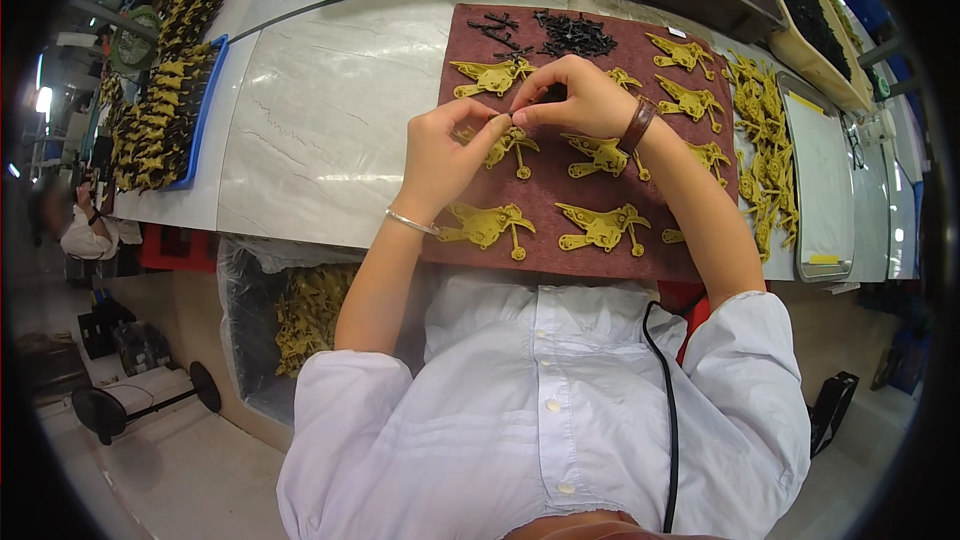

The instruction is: The person is manually assembling small yellow and black toy motorcycle parts at a factory workbench.

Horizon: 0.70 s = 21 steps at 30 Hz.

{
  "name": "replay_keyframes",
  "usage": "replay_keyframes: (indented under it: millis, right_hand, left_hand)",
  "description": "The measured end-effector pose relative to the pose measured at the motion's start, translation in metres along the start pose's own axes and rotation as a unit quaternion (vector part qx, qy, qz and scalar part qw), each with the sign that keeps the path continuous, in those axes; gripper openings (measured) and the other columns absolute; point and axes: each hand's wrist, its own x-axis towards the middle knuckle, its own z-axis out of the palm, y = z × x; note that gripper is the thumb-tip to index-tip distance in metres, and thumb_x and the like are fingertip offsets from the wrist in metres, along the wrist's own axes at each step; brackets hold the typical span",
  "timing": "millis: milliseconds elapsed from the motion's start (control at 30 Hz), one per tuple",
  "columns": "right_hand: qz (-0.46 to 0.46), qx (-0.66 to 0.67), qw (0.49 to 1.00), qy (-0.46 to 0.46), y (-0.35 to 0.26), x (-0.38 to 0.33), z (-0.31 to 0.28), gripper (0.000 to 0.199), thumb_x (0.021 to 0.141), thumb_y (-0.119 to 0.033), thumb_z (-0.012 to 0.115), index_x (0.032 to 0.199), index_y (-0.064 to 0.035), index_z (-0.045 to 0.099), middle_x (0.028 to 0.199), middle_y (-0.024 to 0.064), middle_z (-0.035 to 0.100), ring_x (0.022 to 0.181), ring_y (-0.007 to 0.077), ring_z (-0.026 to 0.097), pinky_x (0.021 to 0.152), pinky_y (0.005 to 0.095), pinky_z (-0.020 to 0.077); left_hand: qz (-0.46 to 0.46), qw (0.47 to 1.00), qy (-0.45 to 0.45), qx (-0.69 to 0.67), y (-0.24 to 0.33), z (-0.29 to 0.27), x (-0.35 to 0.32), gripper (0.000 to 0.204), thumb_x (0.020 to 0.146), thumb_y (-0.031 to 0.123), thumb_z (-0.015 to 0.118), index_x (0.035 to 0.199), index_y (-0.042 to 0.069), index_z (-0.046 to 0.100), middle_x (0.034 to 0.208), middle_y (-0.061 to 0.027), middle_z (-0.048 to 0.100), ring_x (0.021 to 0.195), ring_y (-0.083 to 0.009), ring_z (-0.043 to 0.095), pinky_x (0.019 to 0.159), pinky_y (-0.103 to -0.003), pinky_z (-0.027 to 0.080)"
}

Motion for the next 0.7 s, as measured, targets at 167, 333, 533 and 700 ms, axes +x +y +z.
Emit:
replay_keyframes:
  millis: [167,333,533,700]
  right_hand:
    - [0.013,-0.124,0.992,-0.019,-0.001,0.003,-0.005,0.017,0.076,-0.018,0.075,0.084,-0.0028,0.072,0.078,0.0079,0.070,0.072,0.0134,0.063,0.070,0.0278,0.0486]
    - [0.058,-0.060,0.997,0.003,0.010,0.008,-0.001,0.018,0.075,-0.018,0.075,0.084,-0.0026,0.073,0.078,0.0085,0.070,0.072,0.0158,0.064,0.072,0.0291,0.0491]
    - [0.071,-0.067,0.995,-0.013,0.018,0.012,0.010,0.020,0.074,-0.021,0.076,0.085,-0.0044,0.073,0.080,0.0080,0.070,0.075,0.0160,0.064,0.073,0.0301,0.0491]
    - [0.055,-0.109,0.992,-0.028,0.025,0.017,0.010,0.022,0.071,-0.023,0.074,0.082,-0.0051,0.073,0.079,0.0118,0.070,0.073,0.0206,0.067,0.070,0.0319,0.0519]
  left_hand:
    - [0.136,0.975,-0.058,0.168,0.001,-0.012,-0.003,0.022,0.075,0.013,0.073,0.093,0.000,0.067,0.091,-0.0110,0.068,0.083,-0.0195,0.065,0.070,-0.029,0.052]
    - [0.176,0.962,-0.076,0.192,-0.009,-0.027,-0.004,0.044,0.067,0.013,0.076,0.107,0.003,0.063,0.107,-0.0120,0.064,0.099,-0.0275,0.059,0.088,-0.036,0.046]
    - [0.127,0.974,-0.095,0.160,-0.015,-0.029,-0.002,0.041,0.062,0.013,0.079,0.100,0.004,0.066,0.097,-0.0101,0.066,0.095,-0.0260,0.059,0.085,-0.036,0.048]
    - [0.099,0.979,-0.103,0.147,-0.015,-0.028,-0.003,0.036,0.063,0.010,0.078,0.097,0.004,0.067,0.096,-0.0095,0.066,0.094,-0.0251,0.060,0.083,-0.035,0.049]
